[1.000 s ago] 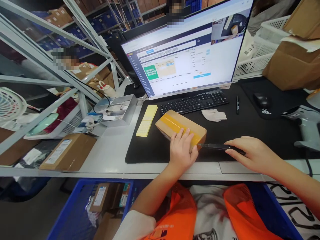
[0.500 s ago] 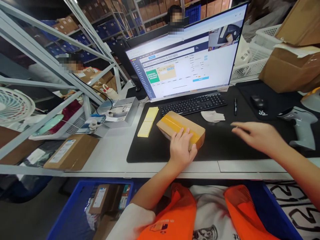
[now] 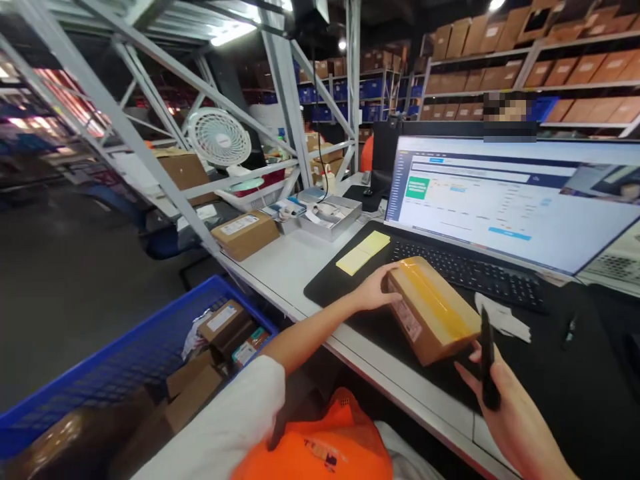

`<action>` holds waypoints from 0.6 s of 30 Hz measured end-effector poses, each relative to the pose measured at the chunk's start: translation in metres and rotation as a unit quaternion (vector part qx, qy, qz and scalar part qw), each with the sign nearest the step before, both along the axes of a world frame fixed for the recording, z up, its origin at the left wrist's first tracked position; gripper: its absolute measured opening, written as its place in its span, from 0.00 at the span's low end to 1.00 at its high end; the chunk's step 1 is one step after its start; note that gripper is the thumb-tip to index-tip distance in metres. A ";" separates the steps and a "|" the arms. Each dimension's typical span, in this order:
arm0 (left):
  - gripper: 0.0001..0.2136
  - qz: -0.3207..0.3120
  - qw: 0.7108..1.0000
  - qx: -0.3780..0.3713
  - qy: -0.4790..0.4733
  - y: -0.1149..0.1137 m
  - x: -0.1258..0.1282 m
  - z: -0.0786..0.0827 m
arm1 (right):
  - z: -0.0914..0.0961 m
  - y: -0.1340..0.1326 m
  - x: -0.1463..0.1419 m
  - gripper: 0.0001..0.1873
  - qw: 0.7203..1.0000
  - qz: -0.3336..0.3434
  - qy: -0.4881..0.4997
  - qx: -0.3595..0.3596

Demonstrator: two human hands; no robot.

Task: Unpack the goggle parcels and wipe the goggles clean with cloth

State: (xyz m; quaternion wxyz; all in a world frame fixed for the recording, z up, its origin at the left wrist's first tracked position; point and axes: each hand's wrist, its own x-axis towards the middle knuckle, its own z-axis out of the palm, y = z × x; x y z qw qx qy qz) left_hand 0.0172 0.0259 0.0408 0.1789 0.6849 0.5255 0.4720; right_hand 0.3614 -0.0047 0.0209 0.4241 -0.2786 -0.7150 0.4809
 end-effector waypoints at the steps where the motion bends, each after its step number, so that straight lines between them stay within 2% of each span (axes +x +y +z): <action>1: 0.39 0.023 1.000 0.000 -0.013 -0.001 0.007 -0.001 | 0.006 0.006 -0.002 0.18 0.999 -0.008 0.034 -0.023; 4: 0.30 0.084 0.996 0.002 -0.022 -0.018 0.032 0.003 | 0.030 0.035 0.000 0.15 0.993 -0.034 0.077 -0.081; 6: 0.23 0.086 0.996 0.005 -0.007 -0.034 0.044 0.007 | 0.044 0.055 0.007 0.19 0.996 -0.029 0.044 -0.074; 9: 0.17 0.082 0.992 0.065 0.064 -0.052 0.050 0.011 | 0.060 0.069 0.014 0.23 0.994 -0.097 0.002 -0.053; 11: 0.13 0.089 0.978 0.140 0.130 -0.057 0.053 0.011 | 0.069 0.064 0.013 0.20 0.982 -0.175 -0.069 0.016; 13: 0.12 0.055 0.960 0.210 0.179 -0.058 0.059 0.012 | 0.078 0.053 0.006 0.18 0.949 -0.232 -0.162 0.137; 15: 0.12 0.004 0.950 0.249 0.188 -0.058 0.066 0.012 | 0.088 0.038 -0.003 0.18 0.905 -0.242 -0.249 0.245; 18: 0.12 -0.011 0.955 0.249 0.160 -0.054 0.073 0.013 | 0.101 0.021 -0.016 0.19 0.854 -0.206 -0.354 0.319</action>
